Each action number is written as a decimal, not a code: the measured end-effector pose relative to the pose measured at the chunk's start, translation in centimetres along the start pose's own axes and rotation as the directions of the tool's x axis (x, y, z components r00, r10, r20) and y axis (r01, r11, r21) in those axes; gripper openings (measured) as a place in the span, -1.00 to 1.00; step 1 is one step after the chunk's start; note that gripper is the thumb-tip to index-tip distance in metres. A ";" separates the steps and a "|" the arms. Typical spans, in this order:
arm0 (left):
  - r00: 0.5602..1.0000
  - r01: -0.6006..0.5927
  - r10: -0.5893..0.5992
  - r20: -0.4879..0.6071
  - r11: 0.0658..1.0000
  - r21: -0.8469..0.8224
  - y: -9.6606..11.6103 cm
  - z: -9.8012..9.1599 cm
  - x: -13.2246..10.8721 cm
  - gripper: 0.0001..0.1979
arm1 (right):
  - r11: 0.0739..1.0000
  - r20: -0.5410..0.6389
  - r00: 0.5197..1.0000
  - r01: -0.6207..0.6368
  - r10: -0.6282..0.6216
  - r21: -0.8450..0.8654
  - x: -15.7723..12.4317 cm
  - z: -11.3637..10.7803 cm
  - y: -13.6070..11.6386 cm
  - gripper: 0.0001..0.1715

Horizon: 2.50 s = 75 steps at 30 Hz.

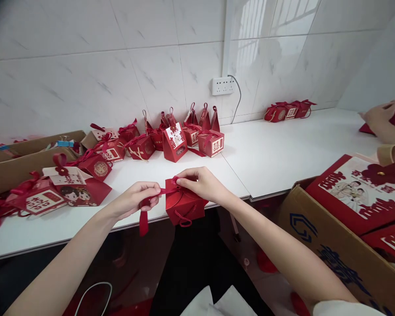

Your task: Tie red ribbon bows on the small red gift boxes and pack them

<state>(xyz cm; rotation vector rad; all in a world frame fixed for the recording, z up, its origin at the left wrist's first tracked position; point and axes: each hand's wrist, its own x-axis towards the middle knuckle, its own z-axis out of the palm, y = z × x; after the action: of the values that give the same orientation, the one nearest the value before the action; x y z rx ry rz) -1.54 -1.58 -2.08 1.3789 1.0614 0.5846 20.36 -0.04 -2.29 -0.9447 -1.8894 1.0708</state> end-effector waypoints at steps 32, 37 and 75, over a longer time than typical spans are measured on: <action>0.849 -0.389 0.499 0.175 0.364 0.846 5.5 0.7 2.7 -0.79 | 0.993 -0.102 0.991 0.076 -0.085 -0.088 0.4 1.4 1.7 -0.87; 0.863 -0.335 0.505 -0.011 0.588 0.736 4.4 0.1 3.3 -0.83 | 0.999 -0.098 0.994 0.040 -0.042 -0.026 0.4 1.5 1.5 -0.87; 0.875 -0.275 0.386 0.294 -0.103 0.956 7.7 1.3 -1.8 -0.79 | 0.996 -0.110 0.993 0.038 -0.047 -0.076 0.6 1.7 1.4 -0.89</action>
<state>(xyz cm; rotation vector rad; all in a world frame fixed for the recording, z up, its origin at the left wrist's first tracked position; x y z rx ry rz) 0.68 -2.51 5.54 3.1000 1.2046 0.0704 18.91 0.44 -4.01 -0.9811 -1.8591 0.9097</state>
